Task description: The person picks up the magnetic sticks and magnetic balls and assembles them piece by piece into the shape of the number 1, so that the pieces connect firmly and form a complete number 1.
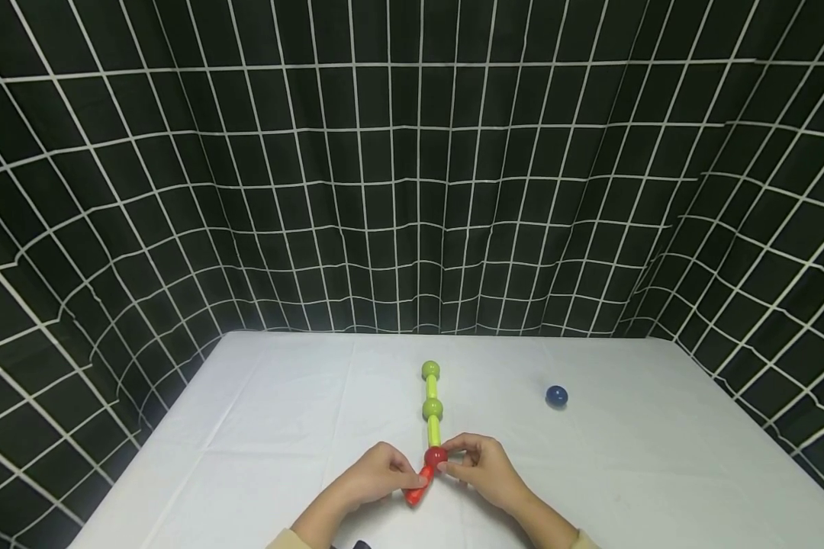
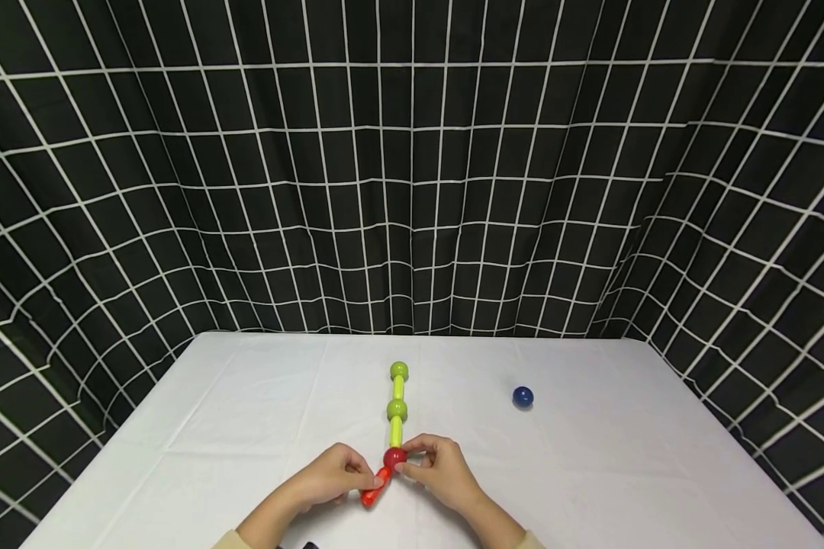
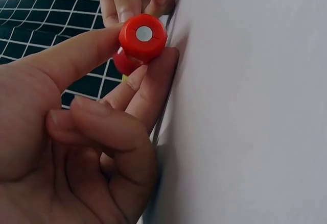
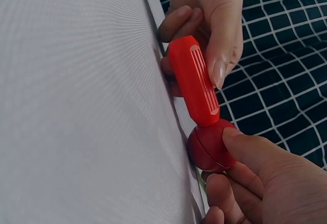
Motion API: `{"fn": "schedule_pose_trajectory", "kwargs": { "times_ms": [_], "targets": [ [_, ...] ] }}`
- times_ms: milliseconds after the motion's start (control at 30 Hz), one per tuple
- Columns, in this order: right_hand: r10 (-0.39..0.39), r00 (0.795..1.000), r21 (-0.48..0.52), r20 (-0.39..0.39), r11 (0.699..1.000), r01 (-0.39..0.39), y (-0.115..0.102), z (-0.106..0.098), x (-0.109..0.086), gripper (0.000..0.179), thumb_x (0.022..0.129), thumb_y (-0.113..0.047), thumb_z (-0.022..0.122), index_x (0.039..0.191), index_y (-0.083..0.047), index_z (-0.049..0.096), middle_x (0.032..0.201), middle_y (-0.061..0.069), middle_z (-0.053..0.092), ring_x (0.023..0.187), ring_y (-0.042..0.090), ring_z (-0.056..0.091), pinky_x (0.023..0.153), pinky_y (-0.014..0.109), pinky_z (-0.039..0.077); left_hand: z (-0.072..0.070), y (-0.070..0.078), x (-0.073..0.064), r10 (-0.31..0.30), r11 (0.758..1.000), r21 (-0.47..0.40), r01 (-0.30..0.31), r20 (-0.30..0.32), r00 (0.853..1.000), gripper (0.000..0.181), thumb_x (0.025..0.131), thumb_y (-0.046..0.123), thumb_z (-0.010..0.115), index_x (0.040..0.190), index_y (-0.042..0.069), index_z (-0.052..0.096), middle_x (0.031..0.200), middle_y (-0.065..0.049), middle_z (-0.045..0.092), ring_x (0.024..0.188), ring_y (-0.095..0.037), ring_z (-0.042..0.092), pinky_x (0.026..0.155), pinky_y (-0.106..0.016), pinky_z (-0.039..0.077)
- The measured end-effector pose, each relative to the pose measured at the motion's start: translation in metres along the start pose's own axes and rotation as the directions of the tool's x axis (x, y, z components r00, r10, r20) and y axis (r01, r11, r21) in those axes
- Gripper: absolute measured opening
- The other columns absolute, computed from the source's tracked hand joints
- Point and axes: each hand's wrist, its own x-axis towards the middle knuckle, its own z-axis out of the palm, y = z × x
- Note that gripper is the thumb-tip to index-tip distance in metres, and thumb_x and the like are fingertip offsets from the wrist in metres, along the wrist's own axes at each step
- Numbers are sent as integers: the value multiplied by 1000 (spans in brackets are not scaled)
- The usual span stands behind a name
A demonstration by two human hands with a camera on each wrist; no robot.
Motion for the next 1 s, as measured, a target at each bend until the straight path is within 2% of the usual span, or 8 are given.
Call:
{"fn": "schedule_pose_trajectory", "kwargs": {
  "times_ms": [100, 267, 400, 500, 633, 867, 1000],
  "targets": [
    [2, 1000, 1, -1, 1000, -2, 0, 0, 0, 30, 77, -21, 75, 100, -3, 67, 65, 4, 57, 46, 0, 40, 42, 12, 31, 3, 0, 0, -11, 1000, -17, 11, -5, 1000, 24, 75, 30, 74, 69, 7, 72, 51, 7, 53, 40, -4, 29, 37, -17, 26],
    [-12, 1000, 12, 2, 1000, 12, 1, 1, -1, 30, 77, -21, 75, 100, -3, 67, 67, 3, 59, 45, -1, 40, 41, 12, 31, 10, 1, 0, -36, 998, -44, 35, -12, 999, 23, 74, 28, 75, 69, 7, 72, 55, 5, 59, 39, -3, 29, 36, -15, 25],
    [-5, 1000, 13, 7, 1000, 5, 1, 0, -1, 31, 77, -23, 75, 100, -3, 67, 70, 4, 61, 45, 0, 40, 41, 13, 31, 16, 1, 0, -38, 997, -74, 36, -21, 999, 23, 75, 27, 75, 68, 5, 70, 57, 3, 62, 37, -2, 34, 35, -14, 28],
    [-5, 1000, 6, 1, 1000, 5, 1, 0, 0, 32, 76, -24, 76, 100, -3, 67, 70, 5, 61, 46, 0, 40, 41, 13, 31, 20, 0, 1, -40, 994, -99, 37, -28, 999, 25, 75, 28, 75, 68, 5, 70, 56, 4, 59, 37, -2, 37, 36, -12, 30],
    [-7, 1000, -12, -7, 1000, 7, 1, 0, 1, 32, 76, -24, 76, 99, -4, 67, 68, 4, 60, 46, 0, 40, 41, 13, 31, 24, 0, 3, -40, 992, -122, 35, -42, 998, 26, 76, 28, 74, 68, 4, 70, 55, 5, 59, 36, -1, 38, 36, -12, 30],
    [-14, 1000, -12, -10, 1000, 14, 2, 1, 1, 31, 76, -24, 76, 99, -3, 68, 68, 5, 60, 46, -1, 39, 41, 12, 31, 30, 0, 3, -31, 988, -150, 22, -60, 998, 26, 76, 27, 74, 68, 2, 70, 61, -3, 67, 36, -2, 40, 35, -12, 30],
    [-10, 1000, -5, -8, 1000, 10, 1, 0, 0, 31, 77, -23, 75, 99, -3, 67, 69, 5, 60, 46, -1, 39, 41, 12, 31, 31, 1, 3, -39, 988, -151, 29, -63, 997, 27, 76, 27, 75, 68, 2, 70, 60, -2, 66, 36, -2, 40, 35, -12, 31]
  ]
}}
